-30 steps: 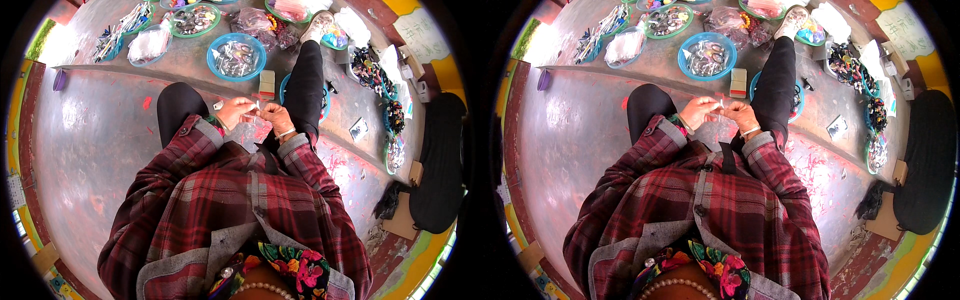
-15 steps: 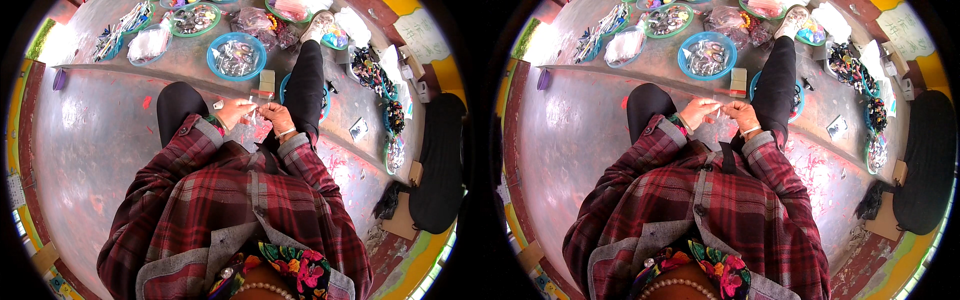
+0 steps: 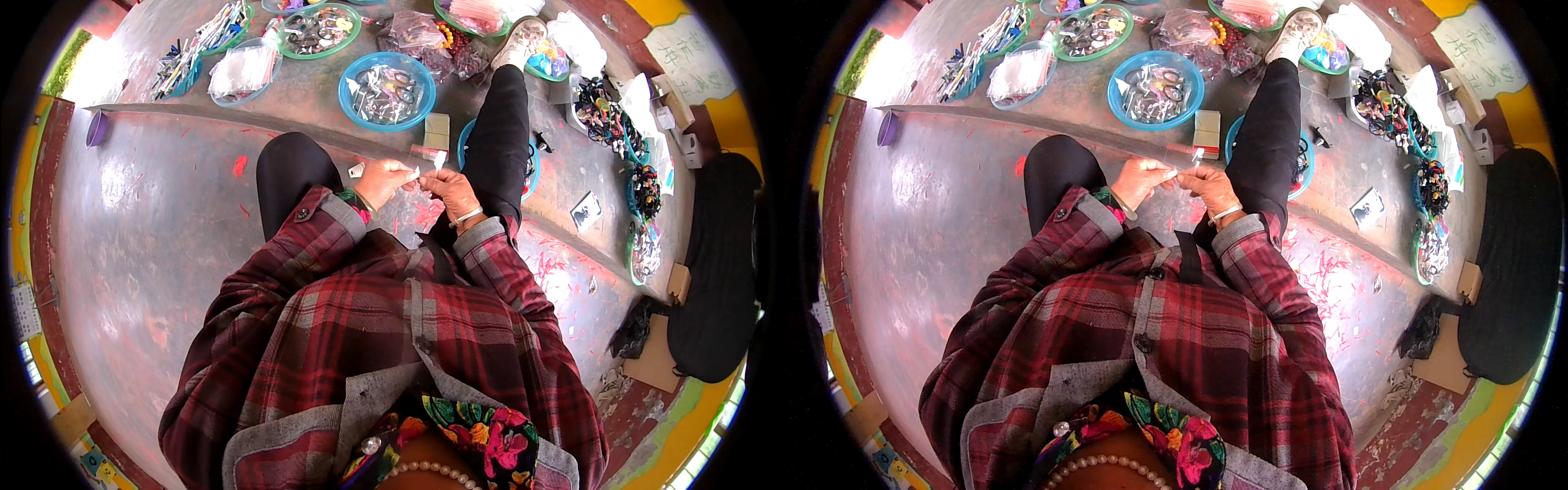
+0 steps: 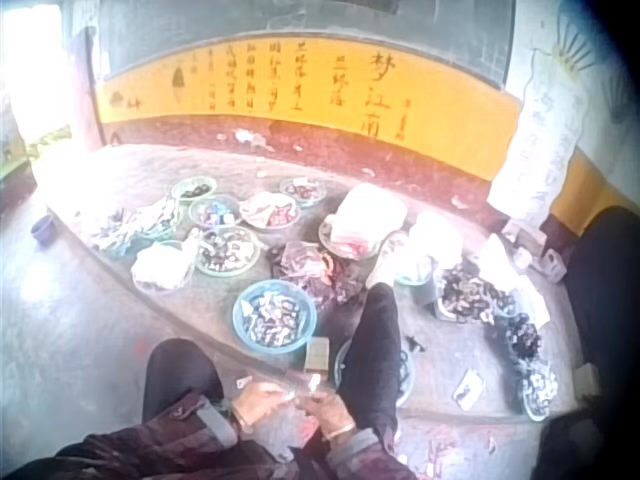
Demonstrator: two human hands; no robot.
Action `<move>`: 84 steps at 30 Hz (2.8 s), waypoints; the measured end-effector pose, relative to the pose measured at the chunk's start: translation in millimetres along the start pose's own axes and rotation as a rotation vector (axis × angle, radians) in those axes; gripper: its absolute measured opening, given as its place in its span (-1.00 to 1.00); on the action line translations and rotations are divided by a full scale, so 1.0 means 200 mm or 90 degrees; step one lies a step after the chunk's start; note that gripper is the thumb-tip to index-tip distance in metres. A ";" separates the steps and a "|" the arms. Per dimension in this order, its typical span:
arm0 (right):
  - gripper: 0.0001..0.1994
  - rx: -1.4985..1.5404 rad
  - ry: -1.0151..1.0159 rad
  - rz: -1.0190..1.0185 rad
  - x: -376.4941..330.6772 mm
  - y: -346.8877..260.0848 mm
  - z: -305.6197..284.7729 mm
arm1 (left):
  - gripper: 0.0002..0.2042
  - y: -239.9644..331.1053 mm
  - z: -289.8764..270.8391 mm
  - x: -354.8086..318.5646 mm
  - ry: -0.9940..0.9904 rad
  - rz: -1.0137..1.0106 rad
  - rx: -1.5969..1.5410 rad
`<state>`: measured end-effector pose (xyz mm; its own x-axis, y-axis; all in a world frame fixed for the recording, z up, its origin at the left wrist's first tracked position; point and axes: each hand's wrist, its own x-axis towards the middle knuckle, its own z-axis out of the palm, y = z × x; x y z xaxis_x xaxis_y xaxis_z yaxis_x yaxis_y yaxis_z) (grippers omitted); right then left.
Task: The person sits on the floor and packs small hair accessories into clear plastic bags. They pick up items from nearby bowls, place them into bags, and seal them by hand. The person handles various items including hair clips and hair ties, organizing them into individual packages.
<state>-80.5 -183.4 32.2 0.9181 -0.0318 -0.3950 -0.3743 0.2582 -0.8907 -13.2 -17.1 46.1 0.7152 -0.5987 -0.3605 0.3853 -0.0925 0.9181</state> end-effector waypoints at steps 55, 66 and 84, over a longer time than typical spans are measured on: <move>-0.77 -0.507 0.194 -0.453 -0.06 -0.06 0.13 | -0.72 -0.14 0.03 0.04 -0.065 0.005 0.161; -0.90 -0.456 0.190 -0.284 0.00 0.02 0.05 | -0.74 -0.09 0.03 0.03 -0.095 -0.020 0.252; -0.85 -0.173 0.083 0.015 -0.04 -0.07 0.05 | -0.83 -0.15 -0.03 0.07 -0.065 -0.002 0.185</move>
<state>-82.2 -177.0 49.9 0.8908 -0.1566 -0.4266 -0.4330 -0.0071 -0.9014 -11.4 -17.2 13.2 0.6467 -0.6731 -0.3588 0.1940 -0.3098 0.9308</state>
